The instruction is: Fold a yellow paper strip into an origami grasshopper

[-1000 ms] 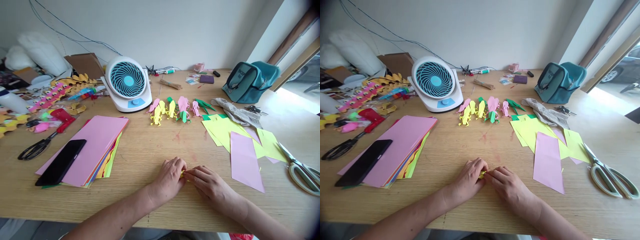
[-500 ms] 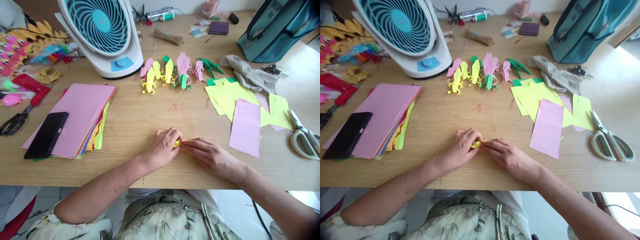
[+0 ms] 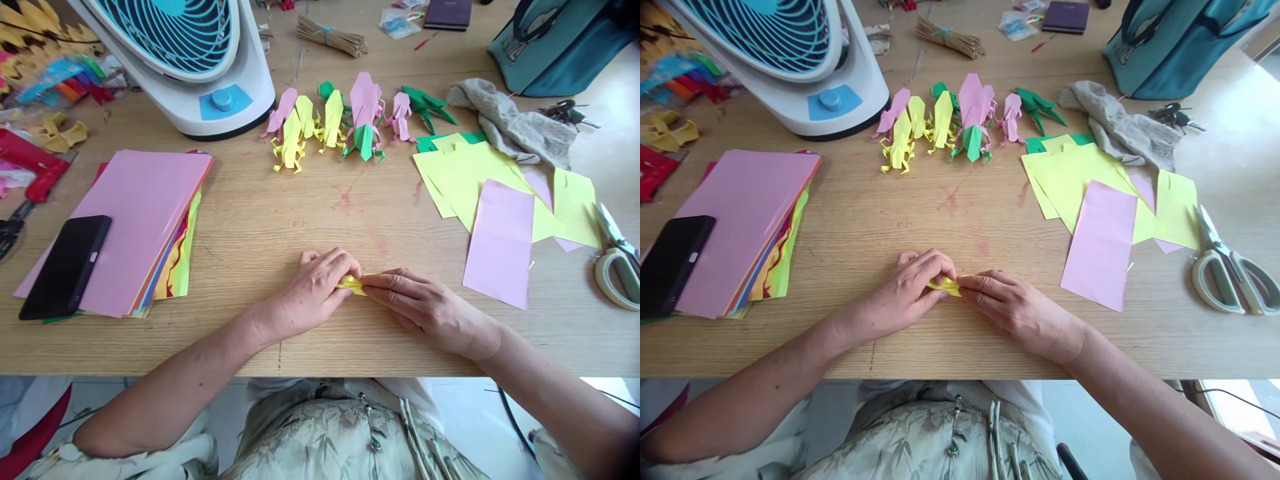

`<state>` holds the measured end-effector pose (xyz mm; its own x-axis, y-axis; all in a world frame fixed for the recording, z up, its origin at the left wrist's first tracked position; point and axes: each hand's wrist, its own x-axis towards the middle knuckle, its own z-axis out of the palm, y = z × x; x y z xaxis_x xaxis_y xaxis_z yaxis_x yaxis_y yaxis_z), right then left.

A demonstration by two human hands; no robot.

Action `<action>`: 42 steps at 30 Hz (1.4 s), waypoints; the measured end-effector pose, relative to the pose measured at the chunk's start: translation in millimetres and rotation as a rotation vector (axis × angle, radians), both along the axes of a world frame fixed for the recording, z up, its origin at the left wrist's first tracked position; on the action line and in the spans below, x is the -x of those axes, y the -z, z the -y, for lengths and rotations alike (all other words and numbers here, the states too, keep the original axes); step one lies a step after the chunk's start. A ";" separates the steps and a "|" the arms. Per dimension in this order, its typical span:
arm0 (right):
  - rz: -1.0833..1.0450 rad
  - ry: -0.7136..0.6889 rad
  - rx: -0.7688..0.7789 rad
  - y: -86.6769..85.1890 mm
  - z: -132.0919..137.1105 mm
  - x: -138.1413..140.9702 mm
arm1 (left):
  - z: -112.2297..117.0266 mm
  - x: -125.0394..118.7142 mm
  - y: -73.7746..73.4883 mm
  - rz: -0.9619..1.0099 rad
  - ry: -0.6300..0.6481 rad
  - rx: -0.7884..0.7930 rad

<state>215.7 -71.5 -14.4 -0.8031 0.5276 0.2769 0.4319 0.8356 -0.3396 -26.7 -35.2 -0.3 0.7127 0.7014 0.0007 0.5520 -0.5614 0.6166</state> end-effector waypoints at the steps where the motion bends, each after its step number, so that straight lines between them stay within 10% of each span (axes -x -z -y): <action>1: 0.008 -0.004 0.001 -0.2 0.1 -0.1 | 0.0 -0.6 0.1 0.002 -0.002 -0.001; 13: -0.005 0.031 -0.002 -0.6 1.2 4.3 | 10.9 23.8 -2.1 -0.004 -0.110 -0.269; 42: -0.128 0.081 0.157 -3.9 1.1 1.7 | 12.8 5.9 5.4 -0.048 -0.204 -0.150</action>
<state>214.0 -72.6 -10.5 -0.7196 0.6340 0.2831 0.4406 0.7321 -0.5194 -32.6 -48.0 -5.7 0.5582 0.8253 0.0853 0.6900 -0.5188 0.5047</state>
